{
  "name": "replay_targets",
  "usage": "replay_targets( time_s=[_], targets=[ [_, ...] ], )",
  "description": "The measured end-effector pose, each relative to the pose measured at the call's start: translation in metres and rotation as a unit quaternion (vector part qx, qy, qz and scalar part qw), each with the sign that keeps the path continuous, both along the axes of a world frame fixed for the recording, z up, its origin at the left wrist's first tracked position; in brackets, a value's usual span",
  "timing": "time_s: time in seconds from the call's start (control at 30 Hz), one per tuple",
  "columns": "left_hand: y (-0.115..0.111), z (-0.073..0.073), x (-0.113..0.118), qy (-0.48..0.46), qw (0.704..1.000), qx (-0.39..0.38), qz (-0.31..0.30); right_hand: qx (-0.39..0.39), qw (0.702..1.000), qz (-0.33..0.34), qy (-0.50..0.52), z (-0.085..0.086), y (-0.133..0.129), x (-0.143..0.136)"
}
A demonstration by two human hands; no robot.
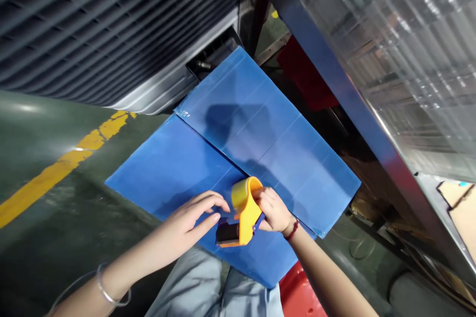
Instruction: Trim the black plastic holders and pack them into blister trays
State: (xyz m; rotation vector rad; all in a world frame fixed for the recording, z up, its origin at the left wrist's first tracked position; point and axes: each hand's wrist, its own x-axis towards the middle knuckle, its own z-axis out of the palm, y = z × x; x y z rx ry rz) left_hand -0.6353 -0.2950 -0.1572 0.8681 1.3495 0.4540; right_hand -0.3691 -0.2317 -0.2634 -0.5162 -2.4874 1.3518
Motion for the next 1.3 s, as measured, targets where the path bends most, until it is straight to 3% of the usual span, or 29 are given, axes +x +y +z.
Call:
replay_targets(
  time_s=[0.67,1.07,1.3],
  targets=[
    [-0.002,0.001,0.030,-0.013,0.986,-0.003,-0.168,0.067,0.996,0.044,0.042,-0.030,-0.020,0.036],
    [-0.003,-0.002,0.037,0.021,0.966,0.067,-0.250,0.083,0.995,0.043,0.044,-0.028,-0.018,0.032],
    [0.005,-0.004,0.034,0.035,0.960,0.096,-0.261,0.086,0.994,0.040,0.051,-0.029,-0.019,0.031]
  ],
)
